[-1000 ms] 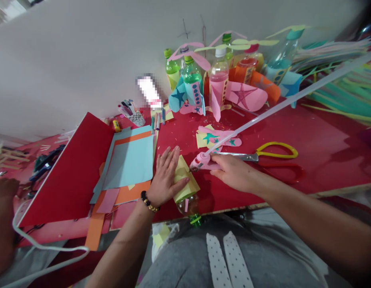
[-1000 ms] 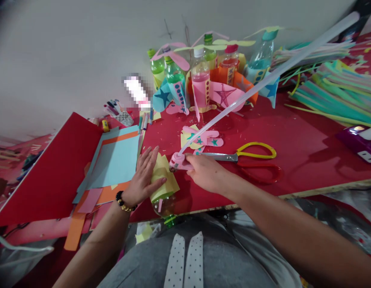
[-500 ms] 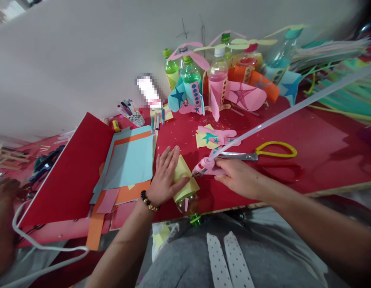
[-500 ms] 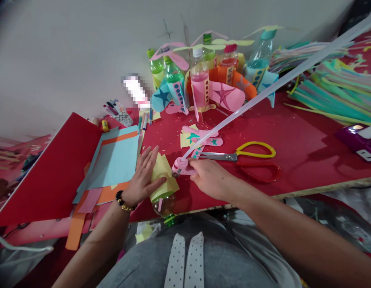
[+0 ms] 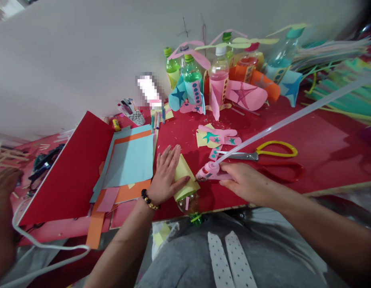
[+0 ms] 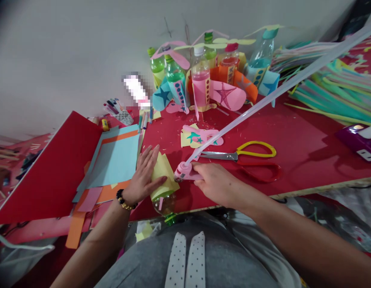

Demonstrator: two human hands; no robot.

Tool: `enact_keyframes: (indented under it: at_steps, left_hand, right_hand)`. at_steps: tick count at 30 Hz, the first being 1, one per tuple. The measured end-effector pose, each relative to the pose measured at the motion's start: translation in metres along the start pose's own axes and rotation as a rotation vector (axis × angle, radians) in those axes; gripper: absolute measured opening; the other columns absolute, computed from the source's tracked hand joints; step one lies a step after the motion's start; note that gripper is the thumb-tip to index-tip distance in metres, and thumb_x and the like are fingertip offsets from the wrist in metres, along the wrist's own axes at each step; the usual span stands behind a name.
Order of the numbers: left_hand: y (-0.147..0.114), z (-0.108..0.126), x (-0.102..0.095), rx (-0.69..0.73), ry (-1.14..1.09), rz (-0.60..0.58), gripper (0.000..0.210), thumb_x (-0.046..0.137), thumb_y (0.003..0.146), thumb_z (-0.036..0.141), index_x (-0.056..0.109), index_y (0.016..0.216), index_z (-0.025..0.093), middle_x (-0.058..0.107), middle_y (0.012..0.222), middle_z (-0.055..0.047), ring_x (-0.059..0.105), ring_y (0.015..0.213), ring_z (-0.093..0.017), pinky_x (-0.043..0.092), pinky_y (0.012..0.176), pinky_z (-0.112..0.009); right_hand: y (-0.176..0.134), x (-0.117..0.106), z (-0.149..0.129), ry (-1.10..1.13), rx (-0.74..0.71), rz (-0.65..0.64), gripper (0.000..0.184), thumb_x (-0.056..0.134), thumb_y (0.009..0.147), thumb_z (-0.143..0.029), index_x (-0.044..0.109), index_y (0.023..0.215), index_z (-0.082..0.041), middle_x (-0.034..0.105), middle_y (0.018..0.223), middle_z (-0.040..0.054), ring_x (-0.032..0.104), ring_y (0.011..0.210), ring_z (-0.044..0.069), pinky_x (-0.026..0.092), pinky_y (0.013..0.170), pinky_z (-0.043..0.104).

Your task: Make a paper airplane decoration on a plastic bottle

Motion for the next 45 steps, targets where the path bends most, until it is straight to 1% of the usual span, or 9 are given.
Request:
enact_keyframes:
  at_steps: [9,14,17,21,24,34,38,41,45]
  left_hand:
    - [0.0,0.002,-0.003,-0.009,-0.002,-0.014,0.086,0.05,0.09,0.056,0.0,0.153,0.027,0.016,0.16,-0.008,0.007,0.148,-0.031,0.009,0.118,-0.055]
    - [0.0,0.002,-0.003,0.006,-0.009,-0.006,0.087,0.052,0.089,0.055,0.0,0.153,0.028,0.016,0.16,-0.008,0.008,0.148,-0.031,0.01,0.118,-0.055]
    - [0.0,0.001,-0.002,0.004,-0.001,-0.004,0.087,0.052,0.089,0.055,0.0,0.153,0.027,0.016,0.16,-0.007,0.008,0.148,-0.031,0.01,0.118,-0.055]
    - [-0.001,0.001,-0.001,-0.004,0.01,-0.001,0.086,0.052,0.089,0.054,0.001,0.153,0.027,0.016,0.16,-0.007,0.007,0.148,-0.03,0.009,0.119,-0.054]
    - [-0.001,0.001,-0.001,0.005,-0.001,0.01,0.085,0.052,0.09,0.052,0.002,0.153,0.027,0.017,0.16,-0.008,0.007,0.148,-0.03,0.01,0.118,-0.054]
    - [-0.002,0.001,-0.002,-0.002,-0.02,0.007,0.084,0.053,0.09,0.05,0.003,0.153,0.029,0.016,0.16,-0.007,0.008,0.148,-0.031,0.011,0.117,-0.055]
    - [-0.001,0.002,-0.003,0.014,-0.035,0.017,0.083,0.053,0.09,0.048,0.002,0.153,0.03,0.016,0.16,-0.007,0.008,0.148,-0.031,0.012,0.117,-0.055]
    - [-0.002,0.002,-0.003,0.012,-0.023,0.021,0.083,0.053,0.09,0.047,0.002,0.153,0.03,0.017,0.16,-0.007,0.008,0.148,-0.031,0.011,0.118,-0.054]
    - [-0.002,0.002,-0.003,0.002,-0.009,0.01,0.084,0.052,0.09,0.049,0.001,0.153,0.029,0.016,0.16,-0.006,0.008,0.148,-0.031,0.011,0.118,-0.053]
  right_hand:
    - [-0.01,-0.003,0.0,-0.02,0.004,-0.02,0.023,0.056,0.082,-0.012,0.067,0.101,-0.02,0.073,0.102,0.0059,0.067,0.089,0.022,0.047,0.073,0.028]
    - [-0.011,-0.004,-0.004,-0.001,-0.001,-0.023,0.021,0.055,0.082,-0.011,0.068,0.097,-0.02,0.073,0.103,0.006,0.067,0.088,0.021,0.047,0.073,0.028]
    - [-0.008,-0.002,-0.003,-0.01,0.006,-0.006,0.024,0.056,0.082,-0.012,0.068,0.101,-0.02,0.073,0.102,0.0062,0.067,0.089,0.022,0.048,0.076,0.029]
    - [0.001,0.001,-0.003,0.001,-0.016,0.033,0.032,0.056,0.082,-0.012,0.066,0.111,-0.021,0.072,0.109,0.0064,0.066,0.101,0.024,0.047,0.084,0.031]
    - [0.01,0.002,-0.003,-0.043,-0.012,0.044,0.031,0.055,0.082,-0.013,0.066,0.11,-0.019,0.071,0.111,0.0087,0.065,0.105,0.027,0.046,0.088,0.034]
    - [0.038,0.001,-0.006,-0.087,0.0,0.053,0.031,0.053,0.083,-0.013,0.064,0.112,-0.017,0.071,0.111,0.0118,0.065,0.105,0.029,0.047,0.09,0.037]
    - [0.048,0.002,-0.008,-0.113,0.004,0.069,0.032,0.055,0.083,-0.013,0.063,0.114,-0.016,0.069,0.116,0.0124,0.06,0.114,0.029,0.044,0.095,0.038]
    - [0.052,0.002,-0.008,-0.114,0.006,0.069,0.032,0.055,0.083,-0.013,0.063,0.114,-0.016,0.067,0.121,0.0131,0.058,0.117,0.03,0.043,0.097,0.039]
    - [0.048,0.0,-0.008,-0.113,0.021,0.037,0.031,0.055,0.083,-0.014,0.064,0.113,-0.015,0.068,0.118,0.0138,0.061,0.112,0.031,0.044,0.095,0.041]
Point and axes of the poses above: each hand's wrist, its own y-axis towards the middle knuckle, its own x-axis out of the palm, z = x × y, the point moved 2 cm from there along y, towards the middle knuckle
